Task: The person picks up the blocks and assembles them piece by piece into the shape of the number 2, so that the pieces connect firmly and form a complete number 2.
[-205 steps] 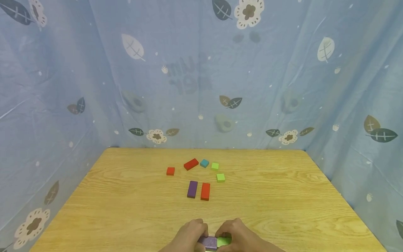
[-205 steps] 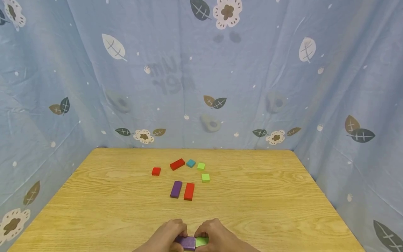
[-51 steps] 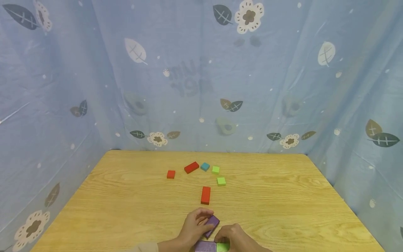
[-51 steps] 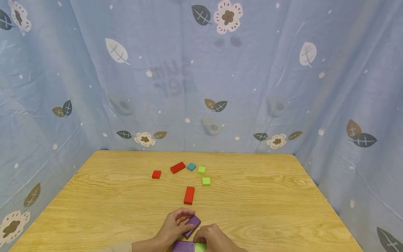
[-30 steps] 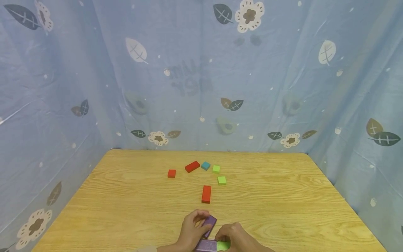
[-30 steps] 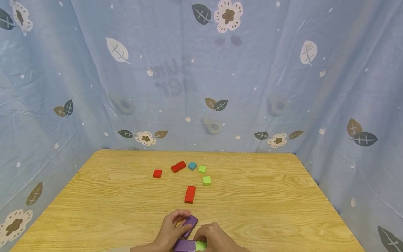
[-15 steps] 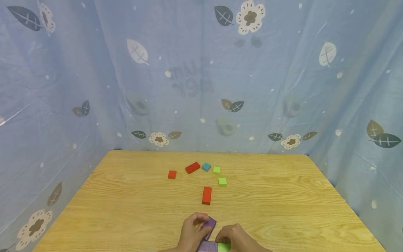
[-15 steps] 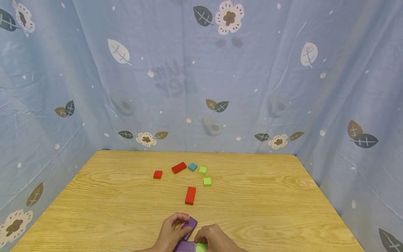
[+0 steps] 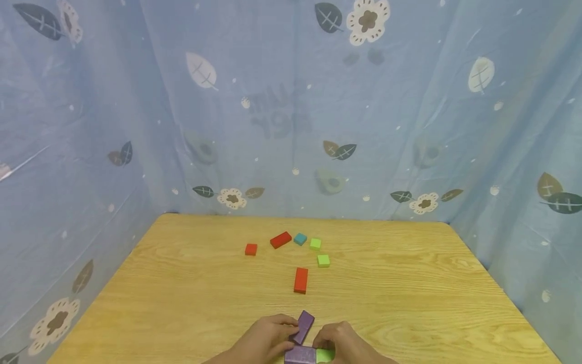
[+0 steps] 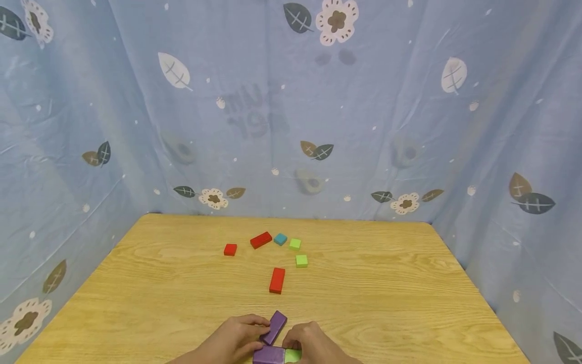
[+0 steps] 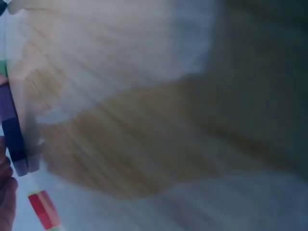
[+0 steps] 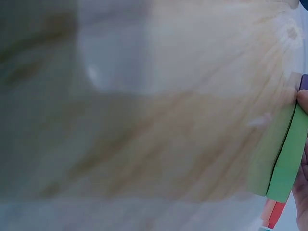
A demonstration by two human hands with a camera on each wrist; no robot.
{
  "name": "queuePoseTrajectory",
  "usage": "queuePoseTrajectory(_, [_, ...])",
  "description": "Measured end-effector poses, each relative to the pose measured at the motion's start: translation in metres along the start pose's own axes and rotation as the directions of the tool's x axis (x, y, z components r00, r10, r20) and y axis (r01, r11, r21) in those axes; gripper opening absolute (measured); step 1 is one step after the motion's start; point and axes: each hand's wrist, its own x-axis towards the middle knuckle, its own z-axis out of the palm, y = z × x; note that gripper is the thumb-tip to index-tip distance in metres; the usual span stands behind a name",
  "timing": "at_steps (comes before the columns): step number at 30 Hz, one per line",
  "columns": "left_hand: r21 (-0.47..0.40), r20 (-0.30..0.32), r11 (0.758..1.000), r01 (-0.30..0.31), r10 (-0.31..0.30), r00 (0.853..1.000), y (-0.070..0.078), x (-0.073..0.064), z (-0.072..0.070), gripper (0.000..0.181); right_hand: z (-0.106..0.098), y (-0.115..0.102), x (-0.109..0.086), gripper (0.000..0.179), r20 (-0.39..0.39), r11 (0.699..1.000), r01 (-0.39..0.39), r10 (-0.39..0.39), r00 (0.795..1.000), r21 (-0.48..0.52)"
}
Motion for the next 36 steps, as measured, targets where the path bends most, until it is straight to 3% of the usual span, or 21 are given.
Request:
queuePoseTrajectory(3, [0.073, 0.029, 0.996, -0.058, 0.056, 0.998, 0.0024, 0.0009, -0.0027, 0.030, -0.0012, -0.0003, 0.0001, 0.028, 0.002, 1.000, -0.015, 0.015, 1.000, 0.006])
queuePoseTrajectory(7, [0.097, 0.062, 0.992, -0.085, 0.080, 0.995, 0.0030, 0.0036, -0.0051, 0.029, -0.0018, -0.0012, 0.0005, 0.027, 0.000, 0.999, -0.026, 0.026, 1.000, 0.026])
queuePoseTrajectory(18, [0.050, 0.075, 0.998, -0.046, 0.042, 0.996, 0.0022, 0.0065, -0.0079, 0.027, -0.0023, -0.0028, 0.0015, 0.028, 0.013, 0.999, -0.047, 0.046, 0.999, 0.020])
queuePoseTrajectory(31, [0.064, 0.069, 0.991, -0.118, 0.113, 0.991, -0.0004, 0.0053, -0.0049, 0.022, -0.0016, -0.0037, 0.0004, 0.025, 0.007, 0.998, -0.042, 0.041, 0.999, 0.050])
queuePoseTrajectory(36, [0.044, 0.084, 0.993, -0.112, 0.108, 0.991, 0.0000, 0.0083, -0.0045, 0.016, -0.0002, -0.0029, -0.0007, 0.026, -0.002, 0.999, -0.024, 0.024, 1.000, 0.049])
